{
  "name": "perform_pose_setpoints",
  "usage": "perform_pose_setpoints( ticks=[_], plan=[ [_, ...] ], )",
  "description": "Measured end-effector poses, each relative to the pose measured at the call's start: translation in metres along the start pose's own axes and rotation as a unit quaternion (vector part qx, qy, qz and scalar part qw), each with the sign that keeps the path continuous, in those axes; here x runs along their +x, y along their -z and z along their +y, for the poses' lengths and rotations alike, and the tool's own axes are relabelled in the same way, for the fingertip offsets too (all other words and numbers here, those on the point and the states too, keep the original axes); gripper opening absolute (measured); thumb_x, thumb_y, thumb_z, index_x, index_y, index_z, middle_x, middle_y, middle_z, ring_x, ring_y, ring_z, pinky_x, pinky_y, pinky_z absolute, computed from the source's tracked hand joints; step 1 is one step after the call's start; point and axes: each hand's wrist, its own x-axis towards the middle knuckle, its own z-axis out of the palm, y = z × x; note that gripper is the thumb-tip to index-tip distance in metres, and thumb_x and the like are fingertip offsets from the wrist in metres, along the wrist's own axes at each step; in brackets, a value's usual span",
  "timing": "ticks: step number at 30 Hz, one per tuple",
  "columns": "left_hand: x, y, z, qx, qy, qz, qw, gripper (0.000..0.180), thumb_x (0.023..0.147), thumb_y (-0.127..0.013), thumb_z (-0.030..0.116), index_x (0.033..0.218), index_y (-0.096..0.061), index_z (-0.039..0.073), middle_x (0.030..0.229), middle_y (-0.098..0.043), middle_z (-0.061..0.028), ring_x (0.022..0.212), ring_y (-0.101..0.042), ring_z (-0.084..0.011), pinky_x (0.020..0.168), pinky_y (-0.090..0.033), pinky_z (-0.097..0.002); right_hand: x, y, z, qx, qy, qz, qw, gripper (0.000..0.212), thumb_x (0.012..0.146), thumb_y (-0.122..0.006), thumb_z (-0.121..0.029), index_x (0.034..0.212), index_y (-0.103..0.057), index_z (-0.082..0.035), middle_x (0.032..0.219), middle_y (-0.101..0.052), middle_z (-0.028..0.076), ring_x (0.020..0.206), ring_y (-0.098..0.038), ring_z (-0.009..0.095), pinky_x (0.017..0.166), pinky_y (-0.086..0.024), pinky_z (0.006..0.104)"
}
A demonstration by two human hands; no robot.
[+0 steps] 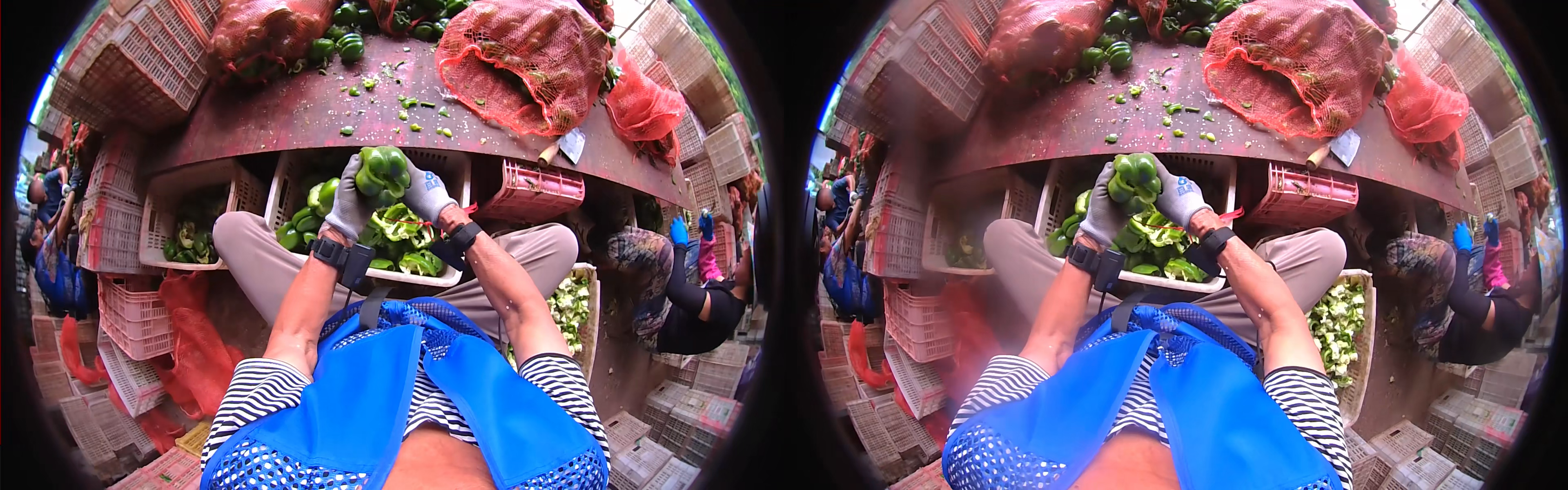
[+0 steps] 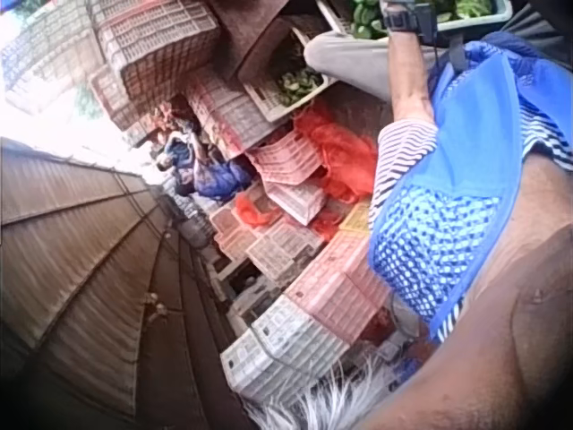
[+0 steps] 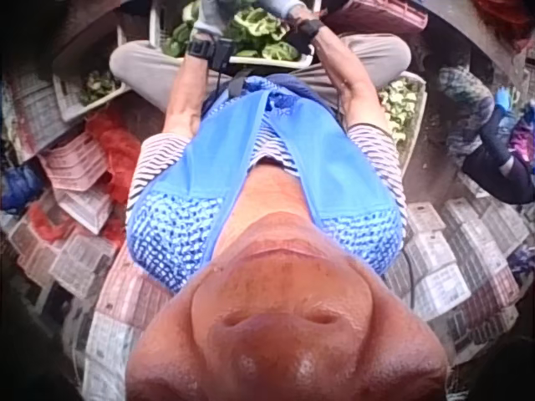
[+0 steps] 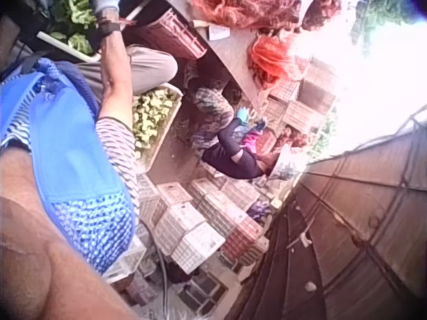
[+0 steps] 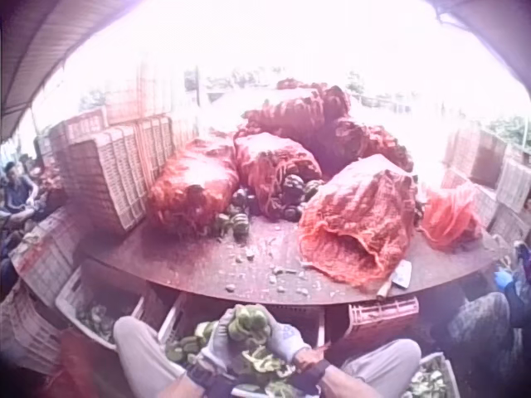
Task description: The recorder prepares green bell peppers by cutting them with a knife and a cleaver and sorting them into plastic crates.
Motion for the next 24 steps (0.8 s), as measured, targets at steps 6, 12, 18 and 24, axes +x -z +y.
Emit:
perform_pose_setpoints(
  ticks=[6, 12, 18, 24],
  plan=[
    [-0.034, 0.046, -0.005, 0.016, 0.118, 0.005, 0.993, 0.054, 0.098, -0.049, 0.041, 0.136, -0.047, 0.003, 0.131, -0.056, -0.0141, 0.12, -0.056, -0.0265, 0.107, -0.042, -0.0419, -0.022, -0.03, 0.01, 0.463, -0.147, -0.23, 0.843, 0.021, 0.08, -0.062, -0.008, 0.101, -0.061, -0.009, 0.068, -0.053, -0.004, 0.052, -0.048, 0.004, 0.043, -0.033, 0.0226],
    [-0.039, 0.074, 0.004, 0.099, 0.187, -0.005, 0.977, 0.038, 0.098, -0.056, 0.031, 0.123, -0.059, 0.003, 0.112, -0.068, -0.0096, 0.104, -0.065, -0.0198, 0.096, -0.05, -0.0357, -0.027, -0.049, 0.041, 0.384, -0.24, -0.204, 0.868, 0.056, 0.077, -0.06, -0.009, 0.132, -0.055, -0.018, 0.061, -0.057, 0.0, 0.042, -0.048, 0.009, 0.037, -0.034, 0.0256],
    [-0.027, 0.075, 0.019, -0.018, 0.188, -0.014, 0.982, 0.041, 0.096, -0.06, 0.035, 0.123, -0.057, 0.004, 0.117, -0.065, -0.0101, 0.11, -0.062, -0.0217, 0.101, -0.046, -0.0377, -0.025, -0.027, 0.024, 0.247, -0.118, 0.005, 0.962, 0.048, 0.081, -0.068, -0.025, 0.126, -0.06, -0.014, 0.093, -0.07, 0.011, 0.075, -0.067, 0.018, 0.067, -0.052, 0.0325],
    [-0.029, 0.056, 0.004, 0.102, 0.164, -0.141, 0.971, 0.069, 0.094, -0.062, 0.039, 0.15, -0.031, 0.012, 0.137, -0.051, -0.0087, 0.125, -0.051, -0.0193, 0.108, -0.039, -0.0352, -0.041, -0.002, -0.021, -0.019, 0.087, 0.029, 0.996, 0.046, 0.073, -0.072, -0.035, 0.116, -0.06, -0.021, 0.101, -0.061, 0.013, 0.091, -0.065, 0.034, 0.08, -0.053, 0.0435]
  ],
)
